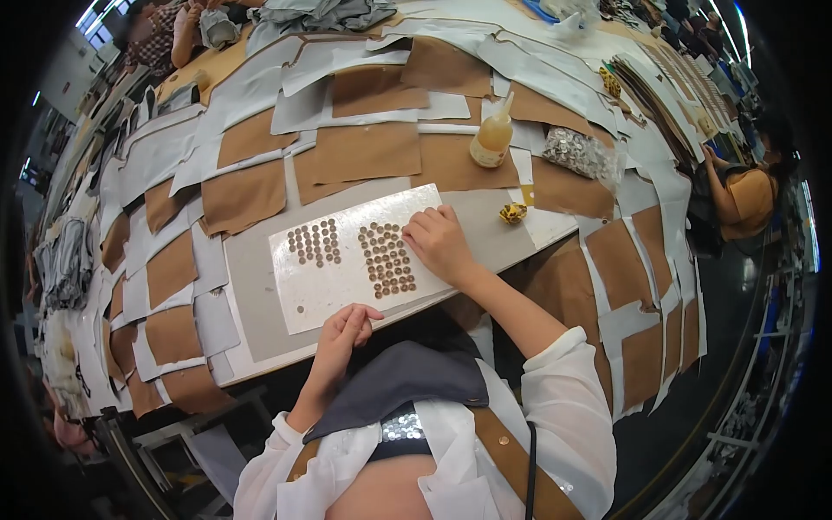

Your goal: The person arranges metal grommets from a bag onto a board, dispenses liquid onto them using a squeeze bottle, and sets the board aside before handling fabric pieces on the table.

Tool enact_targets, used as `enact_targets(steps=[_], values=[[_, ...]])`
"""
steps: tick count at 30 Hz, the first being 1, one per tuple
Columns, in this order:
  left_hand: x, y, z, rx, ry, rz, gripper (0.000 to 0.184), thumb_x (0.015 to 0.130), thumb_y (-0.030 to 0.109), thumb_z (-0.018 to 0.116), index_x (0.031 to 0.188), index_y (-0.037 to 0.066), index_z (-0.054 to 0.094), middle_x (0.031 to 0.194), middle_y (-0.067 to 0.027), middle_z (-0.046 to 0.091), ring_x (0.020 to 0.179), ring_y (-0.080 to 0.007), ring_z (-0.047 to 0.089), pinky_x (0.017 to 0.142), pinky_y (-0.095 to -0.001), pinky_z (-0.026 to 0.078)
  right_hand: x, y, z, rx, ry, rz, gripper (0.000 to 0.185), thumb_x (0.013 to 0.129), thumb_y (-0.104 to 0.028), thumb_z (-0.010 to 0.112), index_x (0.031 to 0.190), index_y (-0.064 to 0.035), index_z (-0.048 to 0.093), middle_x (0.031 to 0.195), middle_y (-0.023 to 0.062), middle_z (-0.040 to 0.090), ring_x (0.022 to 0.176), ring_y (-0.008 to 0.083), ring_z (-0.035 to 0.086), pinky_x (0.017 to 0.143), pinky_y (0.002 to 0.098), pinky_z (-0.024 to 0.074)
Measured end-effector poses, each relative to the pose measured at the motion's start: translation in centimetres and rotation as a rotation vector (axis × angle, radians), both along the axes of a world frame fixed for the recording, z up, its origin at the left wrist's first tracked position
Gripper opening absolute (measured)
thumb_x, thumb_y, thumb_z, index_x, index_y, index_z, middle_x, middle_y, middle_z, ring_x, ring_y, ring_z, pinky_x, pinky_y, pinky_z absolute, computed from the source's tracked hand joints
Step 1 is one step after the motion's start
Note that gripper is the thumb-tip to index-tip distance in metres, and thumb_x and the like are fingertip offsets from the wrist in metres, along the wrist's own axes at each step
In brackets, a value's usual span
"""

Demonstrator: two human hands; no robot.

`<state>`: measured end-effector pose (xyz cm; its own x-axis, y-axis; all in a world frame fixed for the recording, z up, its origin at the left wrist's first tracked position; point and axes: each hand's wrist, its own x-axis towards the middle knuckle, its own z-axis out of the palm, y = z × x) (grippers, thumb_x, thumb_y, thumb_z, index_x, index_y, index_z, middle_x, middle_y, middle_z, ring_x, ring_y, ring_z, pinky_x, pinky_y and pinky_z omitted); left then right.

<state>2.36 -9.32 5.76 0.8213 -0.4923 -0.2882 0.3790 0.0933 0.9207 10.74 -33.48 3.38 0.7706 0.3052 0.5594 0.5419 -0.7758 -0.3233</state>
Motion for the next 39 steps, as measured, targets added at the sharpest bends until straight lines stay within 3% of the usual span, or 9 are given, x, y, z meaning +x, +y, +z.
enact_targets(steps=[5,14,20,23,33,36,39], values=[[-0.5,-0.1,0.5,-0.037,-0.017,0.067,0.035,0.107,0.022,0.037,0.117,-0.003,0.059,0.069,0.0053,0.038,0.063,-0.0034,0.033,0.058,-0.0194,0.028,-0.3,-0.4,-0.1,-0.205,-0.089,0.057,0.008,0.076,-0.009,0.063,0.084,-0.0090,0.063,0.085,0.0008,0.061,0.082,0.0167,0.057,0.082,0.0338,0.0393],[0.0,-0.3,0.7,0.020,-0.026,-0.018,0.040,0.106,0.021,0.037,0.131,-0.005,0.054,0.070,0.0057,0.038,0.064,-0.0038,0.034,0.060,-0.0183,0.029,-1.5,-0.9,0.0,-0.290,-0.051,0.086,0.016,0.077,-0.010,0.062,0.092,-0.0079,0.066,0.088,0.0012,0.062,0.087,0.0178,0.057,0.086,0.0344,0.0387],[1.3,-1.9,1.1,-0.155,0.207,0.055,0.043,0.107,0.025,0.039,0.138,-0.002,0.049,0.068,0.0073,0.036,0.058,-0.0023,0.029,0.055,-0.0180,0.027,-3.2,-1.2,2.3,0.121,0.183,0.017,0.016,0.083,-0.006,0.068,0.098,-0.0098,0.071,0.093,0.0015,0.064,0.091,0.0194,0.058,0.088,0.0345,0.0356],[1.9,-3.0,1.0,-0.281,0.275,0.083,0.042,0.107,0.027,0.039,0.137,0.000,0.049,0.069,0.0075,0.036,0.055,-0.0017,0.027,0.051,-0.0183,0.024,-5.3,0.7,4.5,0.388,0.360,0.098,0.010,0.084,-0.010,0.069,0.093,-0.0099,0.070,0.093,0.0015,0.062,0.093,0.0194,0.056,0.089,0.0355,0.0350],[2.0,-4.2,0.0,-0.417,0.337,0.079,0.033,0.108,0.031,0.038,0.117,0.003,0.053,0.071,0.0056,0.037,0.055,-0.0035,0.027,0.051,-0.0186,0.025,-5.7,2.9,4.3,0.320,0.264,0.108,0.010,0.081,-0.012,0.072,0.090,-0.0100,0.068,0.093,0.0030,0.061,0.091,0.0205,0.055,0.089,0.0360,0.0349],[1.9,-4.1,0.2,-0.426,0.340,0.090,0.040,0.107,0.029,0.038,0.134,0.000,0.046,0.074,0.0048,0.037,0.056,-0.0040,0.027,0.052,-0.0179,0.026,-4.6,2.0,3.6,0.606,0.534,0.128,0.009,0.079,-0.013,0.074,0.086,-0.0093,0.068,0.091,0.0031,0.062,0.090,0.0190,0.055,0.089,0.0356,0.0353],[1.7,-3.6,0.8,-0.421,0.403,0.176,0.048,0.107,0.026,0.039,0.145,-0.003,0.034,0.076,0.0042,0.038,0.057,-0.0041,0.028,0.054,-0.0171,0.027,-1.6,-0.8,2.0,0.679,0.550,-0.052,0.008,0.081,-0.011,0.073,0.084,-0.0067,0.068,0.083,0.0045,0.059,0.087,0.0180,0.053,0.087,0.0341,0.0343]])
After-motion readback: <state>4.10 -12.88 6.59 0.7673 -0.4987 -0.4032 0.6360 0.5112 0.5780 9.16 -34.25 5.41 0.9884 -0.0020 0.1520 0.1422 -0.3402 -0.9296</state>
